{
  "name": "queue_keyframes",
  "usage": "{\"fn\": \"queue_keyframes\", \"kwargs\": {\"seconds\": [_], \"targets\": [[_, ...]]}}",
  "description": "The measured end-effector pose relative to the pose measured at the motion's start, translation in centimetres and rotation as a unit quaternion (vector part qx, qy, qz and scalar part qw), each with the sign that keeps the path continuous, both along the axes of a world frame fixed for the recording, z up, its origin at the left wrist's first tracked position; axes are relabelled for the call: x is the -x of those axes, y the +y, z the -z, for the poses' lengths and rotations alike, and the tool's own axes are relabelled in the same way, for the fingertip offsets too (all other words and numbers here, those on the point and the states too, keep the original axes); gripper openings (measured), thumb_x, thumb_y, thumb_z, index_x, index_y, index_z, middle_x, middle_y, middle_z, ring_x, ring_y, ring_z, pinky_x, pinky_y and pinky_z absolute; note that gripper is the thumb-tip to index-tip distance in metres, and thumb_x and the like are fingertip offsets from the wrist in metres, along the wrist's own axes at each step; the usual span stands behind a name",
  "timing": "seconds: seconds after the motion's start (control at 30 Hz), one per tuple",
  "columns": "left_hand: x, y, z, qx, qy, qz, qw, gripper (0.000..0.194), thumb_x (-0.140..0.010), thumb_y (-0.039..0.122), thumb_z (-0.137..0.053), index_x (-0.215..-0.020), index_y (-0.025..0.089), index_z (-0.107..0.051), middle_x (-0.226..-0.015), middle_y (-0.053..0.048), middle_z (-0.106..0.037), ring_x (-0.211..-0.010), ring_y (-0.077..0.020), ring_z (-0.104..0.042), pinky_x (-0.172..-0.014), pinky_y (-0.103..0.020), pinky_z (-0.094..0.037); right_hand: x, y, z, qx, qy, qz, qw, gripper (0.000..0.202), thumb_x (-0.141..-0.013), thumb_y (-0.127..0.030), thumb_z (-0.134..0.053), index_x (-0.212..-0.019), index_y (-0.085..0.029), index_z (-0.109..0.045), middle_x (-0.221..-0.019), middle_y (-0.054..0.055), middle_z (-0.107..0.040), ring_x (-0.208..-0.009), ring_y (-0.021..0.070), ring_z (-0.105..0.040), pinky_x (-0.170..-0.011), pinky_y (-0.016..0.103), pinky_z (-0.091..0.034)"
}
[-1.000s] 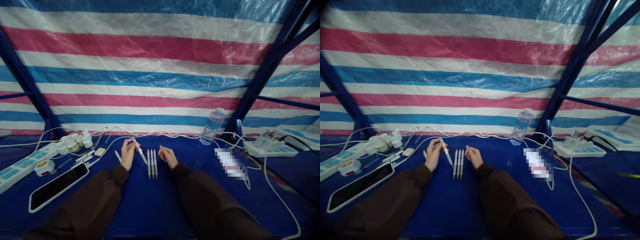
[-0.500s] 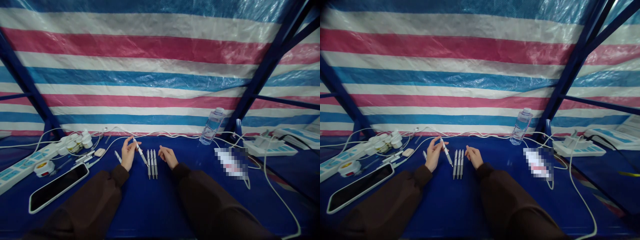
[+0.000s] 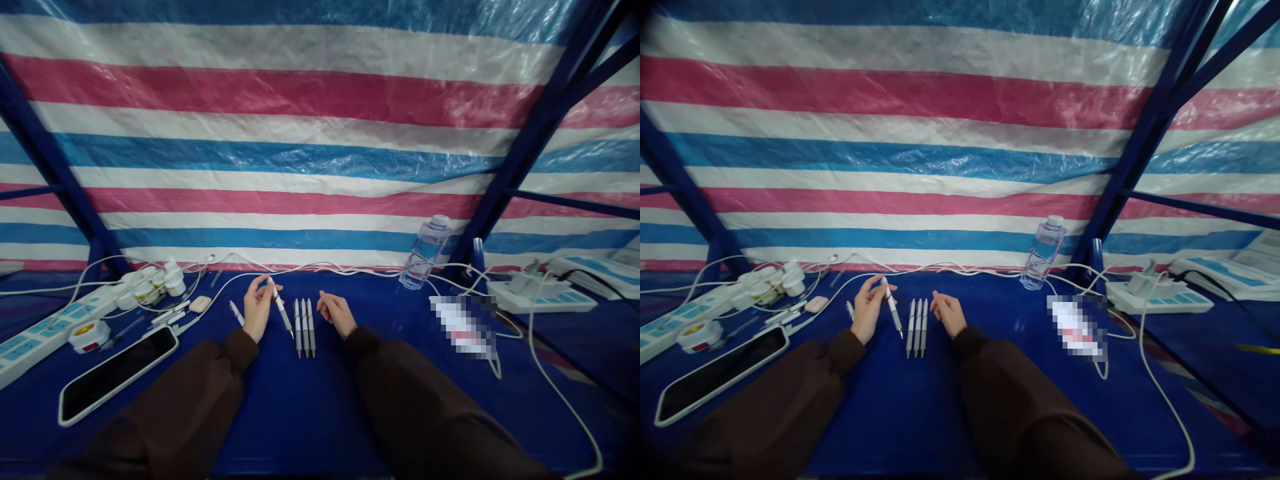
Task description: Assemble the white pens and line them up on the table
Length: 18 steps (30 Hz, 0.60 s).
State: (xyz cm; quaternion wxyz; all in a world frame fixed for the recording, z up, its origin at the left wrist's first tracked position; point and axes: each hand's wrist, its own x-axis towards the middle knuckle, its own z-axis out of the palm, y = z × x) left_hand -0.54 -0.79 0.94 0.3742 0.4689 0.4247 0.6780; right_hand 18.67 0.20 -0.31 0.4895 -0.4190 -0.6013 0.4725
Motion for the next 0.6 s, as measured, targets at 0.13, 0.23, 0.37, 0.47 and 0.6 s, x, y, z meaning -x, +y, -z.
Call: {"fn": "queue_keyframes", "kwargs": {"seconds": [0.13, 0.23, 0.37, 0.47, 0.6], "targets": [[0.02, 0.01, 0.0, -0.002, -0.003, -0.006, 1.0, 0.042, -0.073, 0.042, -0.062, -0.103, 0.016, -0.049, -0.073, -0.004, -0.066, -0.049, -0.0134, -0.06, -0.052, -0.026, -0.048, 0.01, -0.03, -0.03, 0.004, 0.0, 0.001, 1.0, 0.048, -0.076, -0.06, -0.046, -0.054, -0.017, -0.051, -0.04, -0.004, -0.038, -0.037, 0.0072, -0.034, -0.037, 0.022, -0.023], [0.0, 0.0, -0.03, 0.002, -0.007, -0.008, 1.0, 0.042, -0.073, 0.042, -0.062, -0.103, 0.015, -0.049, -0.074, -0.005, -0.066, -0.049, -0.0134, -0.059, -0.052, -0.026, -0.048, 0.02, -0.07, -0.05, 0.004, 0.003, -0.001, 1.0, 0.048, -0.076, -0.059, -0.046, -0.054, -0.017, -0.051, -0.039, -0.005, -0.037, -0.037, 0.007, -0.032, -0.038, 0.022, -0.023], [-0.06, -0.05, 0.06, 0.014, -0.003, 0.0, 1.0, 0.05, -0.074, 0.044, -0.06, -0.112, 0.015, -0.048, -0.077, -0.006, -0.067, -0.047, -0.0118, -0.057, -0.05, -0.025, -0.046, 0.06, -0.16, -0.15, -0.001, 0.002, -0.001, 1.0, 0.047, -0.076, -0.058, -0.047, -0.054, -0.017, -0.051, -0.04, -0.004, -0.037, -0.037, 0.0073, -0.033, -0.038, 0.022, -0.023], [-0.1, -0.04, 0.21, 0.03, 0.005, 0.001, 1.0, 0.051, -0.073, 0.046, -0.06, -0.113, 0.018, -0.046, -0.08, -0.005, -0.069, -0.042, -0.0081, -0.051, -0.042, -0.02, -0.039, 0.05, -0.15, -0.05, -0.012, -0.006, -0.001, 1.0, 0.046, -0.078, -0.057, -0.047, -0.054, -0.017, -0.051, -0.04, -0.005, -0.037, -0.038, 0.0076, -0.033, -0.039, 0.022, -0.025], [-0.12, 0.14, 0.63, 0.082, 0.028, 0.015, 0.996, 0.041, -0.071, 0.044, -0.061, -0.097, 0.016, -0.047, -0.075, -0.005, -0.068, -0.035, -0.0059, -0.044, -0.035, -0.018, -0.032, -0.1, 0.06, 0.47, -0.059, -0.035, 0.03, 0.997, 0.041, -0.08, -0.052, -0.046, -0.057, -0.018, -0.05, -0.043, -0.005, -0.037, -0.042, 0.0085, -0.034, -0.044, 0.022, -0.029]]}}
